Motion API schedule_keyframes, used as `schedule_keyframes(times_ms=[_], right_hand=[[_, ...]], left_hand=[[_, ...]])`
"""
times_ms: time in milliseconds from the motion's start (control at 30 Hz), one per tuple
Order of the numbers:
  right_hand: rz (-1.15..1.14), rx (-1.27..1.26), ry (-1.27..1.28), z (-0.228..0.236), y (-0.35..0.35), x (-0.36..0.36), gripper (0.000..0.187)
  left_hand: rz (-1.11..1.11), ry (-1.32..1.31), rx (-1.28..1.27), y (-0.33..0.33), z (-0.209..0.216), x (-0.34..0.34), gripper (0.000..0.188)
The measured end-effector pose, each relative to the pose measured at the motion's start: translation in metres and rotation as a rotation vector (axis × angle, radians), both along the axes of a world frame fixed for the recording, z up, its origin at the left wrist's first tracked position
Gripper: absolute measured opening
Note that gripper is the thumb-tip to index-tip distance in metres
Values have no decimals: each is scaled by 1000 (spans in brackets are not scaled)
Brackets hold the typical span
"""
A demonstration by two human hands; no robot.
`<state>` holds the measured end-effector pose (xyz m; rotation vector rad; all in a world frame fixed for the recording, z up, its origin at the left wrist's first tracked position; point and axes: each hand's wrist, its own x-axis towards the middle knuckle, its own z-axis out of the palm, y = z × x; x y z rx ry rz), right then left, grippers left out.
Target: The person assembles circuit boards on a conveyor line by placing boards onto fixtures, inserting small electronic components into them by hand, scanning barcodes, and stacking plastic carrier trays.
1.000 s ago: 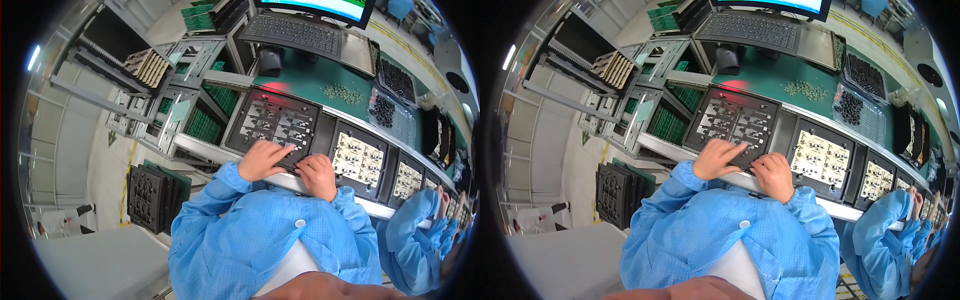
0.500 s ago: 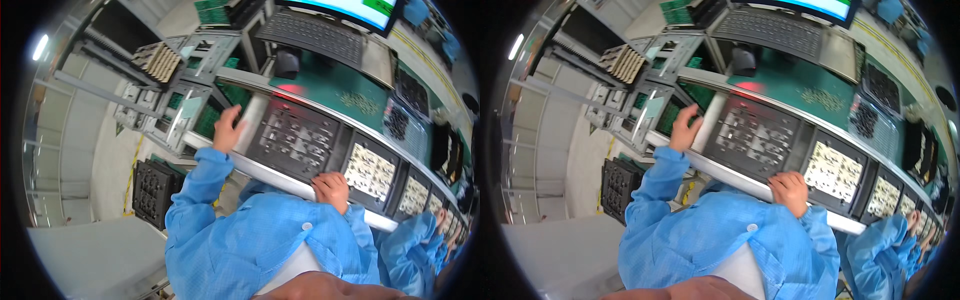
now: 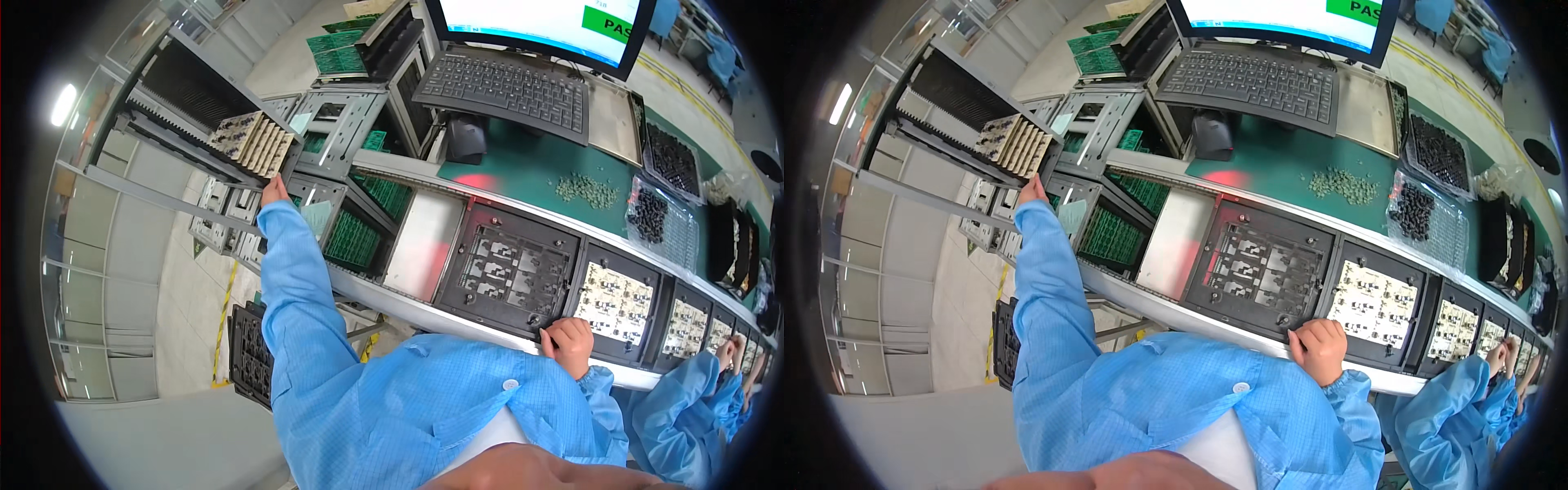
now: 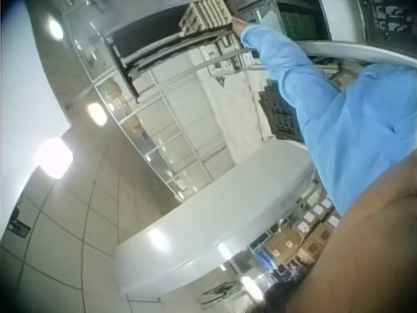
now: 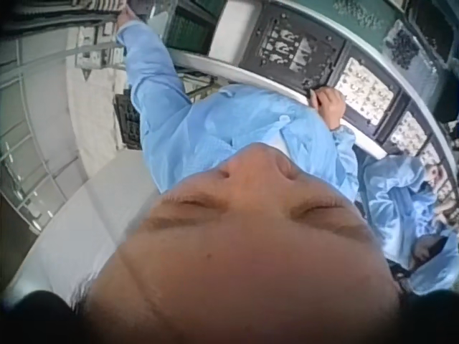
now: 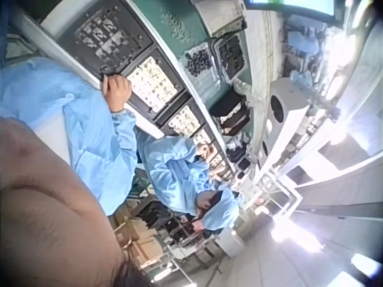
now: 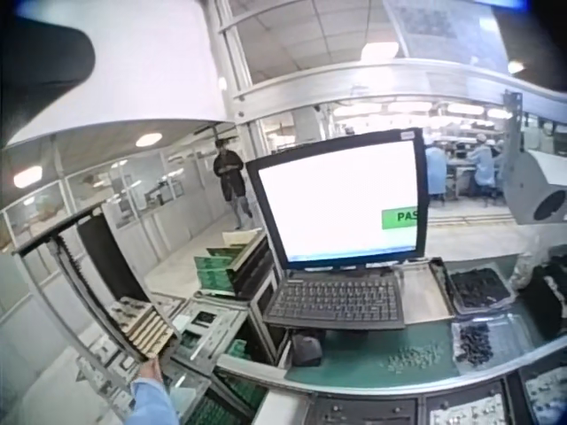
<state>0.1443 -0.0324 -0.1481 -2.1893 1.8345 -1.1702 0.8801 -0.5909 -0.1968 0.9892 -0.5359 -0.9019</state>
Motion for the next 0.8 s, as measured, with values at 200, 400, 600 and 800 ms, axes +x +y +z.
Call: schedule_keyframes(times_ms=[200, 400, 600, 800], right_hand=[[-154, 78, 117, 5, -2, 17, 18], [-119, 54, 82, 2, -9, 13, 16], [-114, 1, 79, -2, -5, 13, 16], [-135, -31, 54, -2, -1, 13, 15]], left_hand=[[-894, 268, 159, 121, -12, -236, 49], [-991, 10, 165, 270, 53, -372, 68], [-896, -35, 138, 282, 45, -434, 60], [-897, 79, 103, 271, 48, -466, 54]])
